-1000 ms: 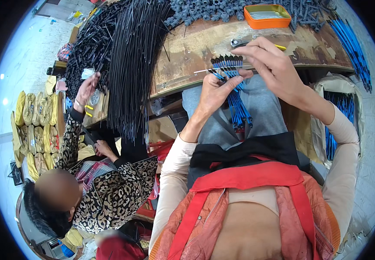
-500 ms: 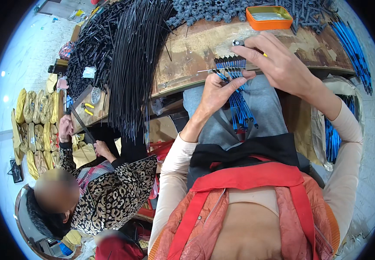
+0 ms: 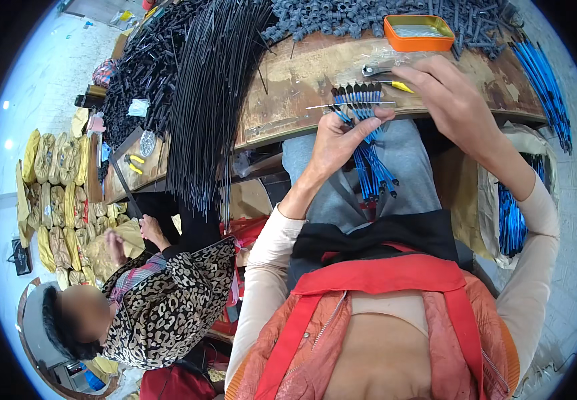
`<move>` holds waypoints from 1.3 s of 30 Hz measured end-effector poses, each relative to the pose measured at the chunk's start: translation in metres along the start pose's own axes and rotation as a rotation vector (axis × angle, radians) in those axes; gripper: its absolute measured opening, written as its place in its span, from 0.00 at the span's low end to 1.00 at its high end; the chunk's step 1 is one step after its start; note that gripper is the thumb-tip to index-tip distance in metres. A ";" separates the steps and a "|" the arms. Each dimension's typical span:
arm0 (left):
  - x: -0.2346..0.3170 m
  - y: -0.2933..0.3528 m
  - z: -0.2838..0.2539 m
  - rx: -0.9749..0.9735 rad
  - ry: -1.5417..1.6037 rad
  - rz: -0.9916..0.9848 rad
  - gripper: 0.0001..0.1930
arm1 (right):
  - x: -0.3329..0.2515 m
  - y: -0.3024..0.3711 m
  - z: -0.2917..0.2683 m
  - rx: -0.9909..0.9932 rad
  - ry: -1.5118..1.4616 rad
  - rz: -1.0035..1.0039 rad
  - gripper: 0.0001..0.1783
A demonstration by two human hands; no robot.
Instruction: The person is sorting and assembling small blue plastic components, likely as part of a manufacturing or wiring process, at a factory workbench.
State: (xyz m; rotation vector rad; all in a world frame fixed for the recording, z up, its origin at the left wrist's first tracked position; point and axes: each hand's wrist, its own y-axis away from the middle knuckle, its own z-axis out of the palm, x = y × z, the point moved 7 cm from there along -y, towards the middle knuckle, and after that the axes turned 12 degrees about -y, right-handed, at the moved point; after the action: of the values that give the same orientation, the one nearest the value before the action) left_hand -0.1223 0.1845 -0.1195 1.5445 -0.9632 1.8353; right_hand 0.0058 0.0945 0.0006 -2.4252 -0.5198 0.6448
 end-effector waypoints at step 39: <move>0.014 0.004 0.009 -0.026 -0.019 0.024 0.10 | -0.021 -0.012 -0.014 -0.067 0.099 -0.191 0.17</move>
State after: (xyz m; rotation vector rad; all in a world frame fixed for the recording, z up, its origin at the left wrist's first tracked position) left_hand -0.1230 0.1745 -0.1062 1.5431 -1.0151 1.8206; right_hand -0.0058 0.0874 0.0247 -2.4169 -0.7313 0.4309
